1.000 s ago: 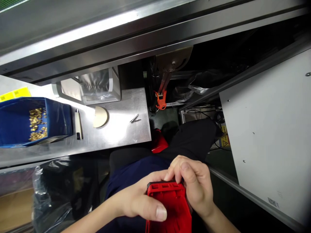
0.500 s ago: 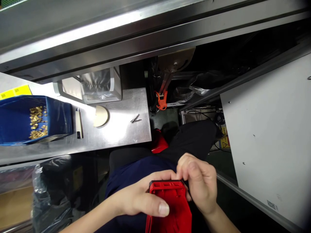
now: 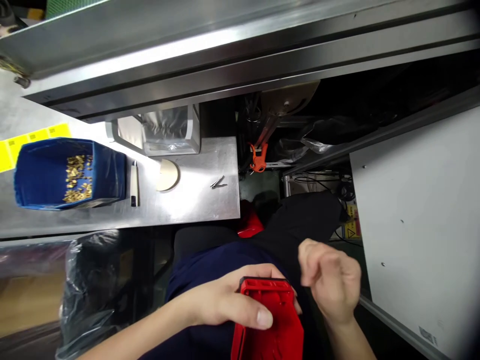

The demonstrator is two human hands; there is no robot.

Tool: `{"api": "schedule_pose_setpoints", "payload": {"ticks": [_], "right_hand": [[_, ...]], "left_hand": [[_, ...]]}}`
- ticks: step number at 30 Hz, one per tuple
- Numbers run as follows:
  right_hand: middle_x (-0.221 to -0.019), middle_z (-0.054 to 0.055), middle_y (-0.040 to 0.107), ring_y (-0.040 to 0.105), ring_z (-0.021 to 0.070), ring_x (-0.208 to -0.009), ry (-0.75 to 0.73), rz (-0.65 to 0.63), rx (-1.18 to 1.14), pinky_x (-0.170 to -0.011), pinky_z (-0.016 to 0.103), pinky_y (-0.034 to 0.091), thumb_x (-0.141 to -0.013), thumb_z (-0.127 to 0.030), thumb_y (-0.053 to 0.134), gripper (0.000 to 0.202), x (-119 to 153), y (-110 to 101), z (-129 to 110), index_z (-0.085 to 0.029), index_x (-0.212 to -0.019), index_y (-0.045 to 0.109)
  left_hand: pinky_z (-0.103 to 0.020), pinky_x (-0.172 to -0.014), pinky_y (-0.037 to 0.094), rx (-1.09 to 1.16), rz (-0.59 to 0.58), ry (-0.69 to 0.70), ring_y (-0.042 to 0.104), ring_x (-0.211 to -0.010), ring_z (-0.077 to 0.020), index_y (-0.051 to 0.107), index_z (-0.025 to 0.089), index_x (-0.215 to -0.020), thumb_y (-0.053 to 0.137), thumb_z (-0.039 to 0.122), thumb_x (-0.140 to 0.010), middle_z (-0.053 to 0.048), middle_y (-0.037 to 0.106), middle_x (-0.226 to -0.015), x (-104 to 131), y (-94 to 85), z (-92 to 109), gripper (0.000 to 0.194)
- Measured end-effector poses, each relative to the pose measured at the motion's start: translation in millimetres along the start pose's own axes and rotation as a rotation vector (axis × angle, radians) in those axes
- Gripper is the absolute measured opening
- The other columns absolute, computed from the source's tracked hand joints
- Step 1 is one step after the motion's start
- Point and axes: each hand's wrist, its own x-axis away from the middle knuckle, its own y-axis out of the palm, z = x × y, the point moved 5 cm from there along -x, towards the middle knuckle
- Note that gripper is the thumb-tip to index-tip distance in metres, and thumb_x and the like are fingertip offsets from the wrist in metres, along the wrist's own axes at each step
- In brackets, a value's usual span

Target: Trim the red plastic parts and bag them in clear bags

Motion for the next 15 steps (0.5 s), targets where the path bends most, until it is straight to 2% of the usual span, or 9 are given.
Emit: {"api": "schedule_pose_setpoints", "payload": {"ticks": [1, 2, 3, 4, 6, 9, 12, 15], "right_hand": [[-0.049, -0.003, 0.047, 0.044, 0.0135, -0.050, 0.021, 0.096, 0.005, -0.057, 0.030, 0.037, -0.109, -0.039, 0.045, 0.051, 0, -9, 4, -0.021, -0.063, 0.056], [-0.048, -0.004, 0.041, 0.039, 0.0126, -0.048, 0.059, 0.135, 0.020, -0.054, 0.029, 0.033, -0.109, -0.037, 0.045, 0.049, -1, -14, 6, -0.021, -0.063, 0.056], [-0.050, -0.005, 0.041, 0.038, 0.0121, -0.049, 0.103, 0.109, 0.047, -0.053, 0.029, 0.032, -0.108, -0.036, 0.047, 0.045, -3, -15, 7, -0.021, -0.067, 0.058], [-0.055, -0.004, 0.046, 0.042, 0.0121, -0.052, 0.147, 0.026, 0.083, -0.054, 0.028, 0.034, -0.106, -0.036, 0.051, 0.038, -8, -11, 6, -0.021, -0.073, 0.062], [-0.073, -0.001, 0.060, 0.055, 0.0132, -0.065, 0.238, -0.229, 0.151, -0.060, 0.026, 0.041, -0.102, -0.035, 0.059, 0.021, -19, 5, -1, -0.022, -0.089, 0.068], [-0.091, 0.001, 0.069, 0.064, 0.0158, -0.080, 0.358, -0.640, 0.209, -0.070, 0.026, 0.048, -0.100, -0.032, 0.061, 0.014, -33, 35, -17, -0.023, -0.099, 0.071], [-0.084, 0.000, 0.069, 0.060, 0.0140, -0.074, 0.464, -0.912, 0.255, -0.066, 0.024, 0.046, -0.099, -0.032, 0.062, 0.017, -41, 53, -29, -0.021, -0.091, 0.071], [-0.068, -0.004, 0.058, 0.047, 0.0106, -0.060, 0.587, -1.038, 0.315, -0.053, 0.022, 0.037, -0.096, -0.035, 0.064, 0.018, -42, 57, -32, -0.020, -0.086, 0.068]], "left_hand": [[-0.036, -0.092, 0.050, 0.004, 0.003, -0.008, 0.065, -0.106, -0.0271, 0.066, 0.013, -0.115, 0.089, 0.040, -0.066, -0.013, 0.071, -0.115, 1, 0.5, -1, 0.061], [-0.037, -0.092, 0.051, 0.001, 0.004, -0.017, 0.065, -0.106, -0.0278, 0.066, 0.013, -0.114, 0.089, 0.041, -0.065, -0.015, 0.070, -0.117, 1, 0.9, -2, 0.062], [-0.038, -0.092, 0.051, -0.003, 0.009, -0.029, 0.065, -0.104, -0.0275, 0.065, 0.013, -0.114, 0.089, 0.042, -0.064, -0.015, 0.070, -0.116, 1, 0.8, -3, 0.062], [-0.037, -0.090, 0.051, -0.004, 0.016, -0.041, 0.065, -0.101, -0.0260, 0.065, 0.014, -0.113, 0.089, 0.042, -0.064, -0.013, 0.070, -0.113, 0, 0.6, -4, 0.061], [-0.031, -0.082, 0.050, -0.022, 0.018, -0.057, 0.063, -0.088, -0.0198, 0.064, 0.016, -0.110, 0.089, 0.041, -0.066, -0.007, 0.069, -0.100, -2, 1.4, -5, 0.056], [-0.026, -0.071, 0.045, -0.118, -0.040, -0.041, 0.052, -0.073, -0.0133, 0.063, 0.017, -0.093, 0.084, 0.037, -0.073, 0.000, 0.059, -0.083, -6, 8.9, 1, 0.036], [-0.025, -0.064, 0.041, -0.249, -0.072, -0.020, 0.047, -0.068, -0.0123, 0.057, 0.017, -0.077, 0.076, 0.036, -0.079, 0.001, 0.052, -0.076, -8, 18.9, 10, 0.027], [-0.024, -0.054, 0.037, -0.341, -0.055, -0.004, 0.044, -0.062, -0.0114, 0.052, 0.018, -0.070, 0.074, 0.038, -0.080, 0.002, 0.048, -0.070, -8, 26.0, 16, 0.031]]}}
